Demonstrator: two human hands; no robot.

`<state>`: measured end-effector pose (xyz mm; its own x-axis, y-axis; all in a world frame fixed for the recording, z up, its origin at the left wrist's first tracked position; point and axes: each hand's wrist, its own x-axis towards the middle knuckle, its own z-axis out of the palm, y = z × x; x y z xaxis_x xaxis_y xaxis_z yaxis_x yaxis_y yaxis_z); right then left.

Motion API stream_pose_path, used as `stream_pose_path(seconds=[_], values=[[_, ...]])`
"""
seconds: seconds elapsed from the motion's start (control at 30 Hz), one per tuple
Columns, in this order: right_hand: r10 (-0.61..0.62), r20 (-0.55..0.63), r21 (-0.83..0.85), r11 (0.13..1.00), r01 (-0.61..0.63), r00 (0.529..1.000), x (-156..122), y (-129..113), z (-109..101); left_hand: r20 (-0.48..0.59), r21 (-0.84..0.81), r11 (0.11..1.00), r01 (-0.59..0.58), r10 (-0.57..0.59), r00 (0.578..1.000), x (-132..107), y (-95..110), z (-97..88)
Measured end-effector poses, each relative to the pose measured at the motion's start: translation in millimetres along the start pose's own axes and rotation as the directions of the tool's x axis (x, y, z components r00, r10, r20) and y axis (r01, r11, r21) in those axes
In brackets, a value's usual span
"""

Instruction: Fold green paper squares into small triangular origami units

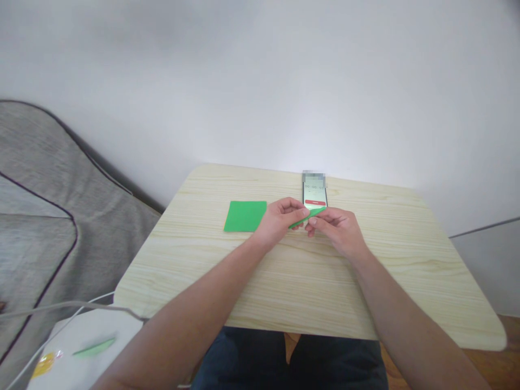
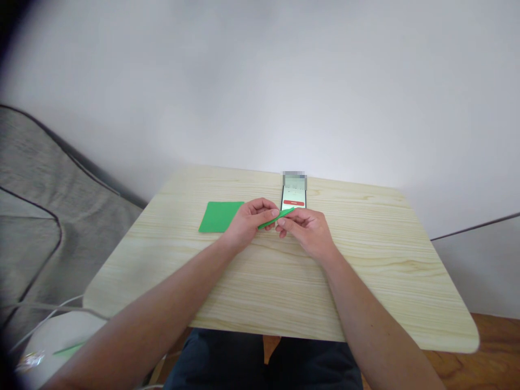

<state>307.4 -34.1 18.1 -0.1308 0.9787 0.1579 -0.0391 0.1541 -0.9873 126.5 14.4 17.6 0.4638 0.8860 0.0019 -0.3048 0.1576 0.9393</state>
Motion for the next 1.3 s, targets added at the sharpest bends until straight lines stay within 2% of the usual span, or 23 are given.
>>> stream_pose_path(seconds=[0.23,0.57,0.67,0.77,0.9,1.0,1.17,1.3], values=[[0.003,-0.001,-0.033,0.999,-0.003,1.000,-0.3,-2.5,0.7,-0.004,0.016,1.000,0.012,-0.012,1.000,0.7,-3.6,-1.4],[0.008,-0.076,-0.046,0.999,-0.011,0.997,2.8,-1.9,0.4,-0.085,-0.049,0.997,-0.055,0.050,0.995,0.0,-2.4,1.9],[0.015,-0.088,-0.010,1.000,-0.016,0.996,3.8,-1.6,0.2,-0.079,-0.066,0.996,-0.056,0.050,0.996,0.6,-3.1,0.9],[0.026,-0.090,0.039,0.999,-0.023,0.996,4.3,0.7,-1.5,-0.028,-0.126,0.990,-0.056,0.053,0.998,0.3,-2.2,-0.4],[0.097,-0.053,0.198,0.977,-0.085,0.994,4.9,3.3,-3.0,0.061,-0.185,0.981,-0.056,0.068,0.996,-2.6,1.5,0.9],[0.154,0.004,0.277,0.949,-0.149,0.988,5.4,0.7,-2.0,0.070,-0.173,0.982,-0.070,0.083,0.994,-4.3,2.8,2.7],[0.199,0.070,0.312,0.926,-0.211,0.977,5.2,-4.6,1.6,0.035,-0.086,0.987,-0.138,0.141,0.989,-5.6,3.2,4.9],[0.176,0.086,0.297,0.935,-0.193,0.981,4.2,-0.4,3.0,0.083,-0.069,0.984,-0.165,0.171,0.982,-9.1,6.8,9.3]])
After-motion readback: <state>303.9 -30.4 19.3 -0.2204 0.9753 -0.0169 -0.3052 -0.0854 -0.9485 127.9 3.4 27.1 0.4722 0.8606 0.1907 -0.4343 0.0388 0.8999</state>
